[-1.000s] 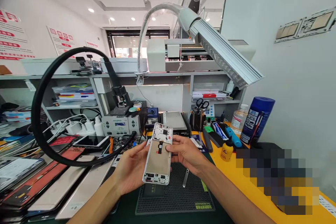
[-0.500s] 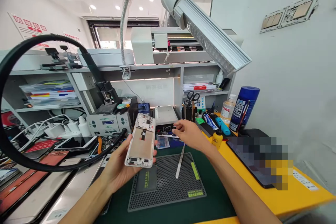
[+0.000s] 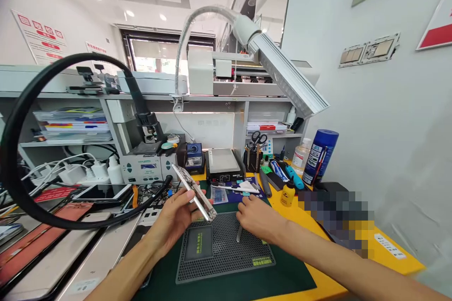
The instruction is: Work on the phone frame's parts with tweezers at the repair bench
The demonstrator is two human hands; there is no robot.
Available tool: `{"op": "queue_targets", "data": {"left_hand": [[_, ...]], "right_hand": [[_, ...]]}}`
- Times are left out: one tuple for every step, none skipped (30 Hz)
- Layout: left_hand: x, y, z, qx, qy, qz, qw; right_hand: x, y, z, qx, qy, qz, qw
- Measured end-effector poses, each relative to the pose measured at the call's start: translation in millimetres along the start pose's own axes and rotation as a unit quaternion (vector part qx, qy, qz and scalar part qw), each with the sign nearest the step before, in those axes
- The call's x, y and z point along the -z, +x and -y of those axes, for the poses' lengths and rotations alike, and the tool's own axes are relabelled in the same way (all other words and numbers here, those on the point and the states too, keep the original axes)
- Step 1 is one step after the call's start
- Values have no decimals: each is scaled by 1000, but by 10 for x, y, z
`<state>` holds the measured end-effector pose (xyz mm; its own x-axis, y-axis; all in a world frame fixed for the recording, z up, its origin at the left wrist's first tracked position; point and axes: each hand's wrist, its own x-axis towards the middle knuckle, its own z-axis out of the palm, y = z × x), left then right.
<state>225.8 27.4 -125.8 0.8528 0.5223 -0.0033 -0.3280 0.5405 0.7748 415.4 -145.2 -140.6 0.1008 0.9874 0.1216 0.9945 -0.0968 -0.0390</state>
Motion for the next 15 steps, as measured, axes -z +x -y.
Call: {"op": "queue_targets", "data": {"left_hand": [[-1,-1,6,-6,7,-8,1000],[1,-1,11,-13,14,-16,1000],[3,1,17,-20,21,-24,999],[7,4,22,-26,28,-31,999],[11,8,27,-30,35,-37,998],[15,12,32,-34,41,-42,998],[18,17,36,-38,46,-46,997],[20,21,40,-42,51,-51,997],[22,25,44,-47,55,-55,996],[24,29,49,-54,57,-60,995],[26,31,55,-61,59,-63,994],[28,32,63,-67,60,-64,994],[31,31,72,-72,61,-63,994],[36,27,83,-76,63,-60,993],[42,23,95,-78,66,-57,993]], "right_hand": [[15,-7,-28,7,6,-6,1000],[45,-16,-58,10,14,-14,1000],[86,-30,-87,11,26,-23,999],[136,-50,-110,8,40,-34,999],[191,-77,-124,-1,56,-48,997],[243,-110,-128,-15,74,-64,995],[287,-148,-122,-35,96,-83,991],[318,-189,-105,-61,120,-103,986],[330,-229,-81,-88,146,-119,978],[322,-266,-51,-110,172,-129,970],[295,-296,-18,-126,196,-130,964],[254,-317,15,-137,217,-125,958],[203,-328,47,-145,233,-118,954],[153,-328,76,-152,246,-109,951],[110,-319,99,-158,257,-102,948]]}}
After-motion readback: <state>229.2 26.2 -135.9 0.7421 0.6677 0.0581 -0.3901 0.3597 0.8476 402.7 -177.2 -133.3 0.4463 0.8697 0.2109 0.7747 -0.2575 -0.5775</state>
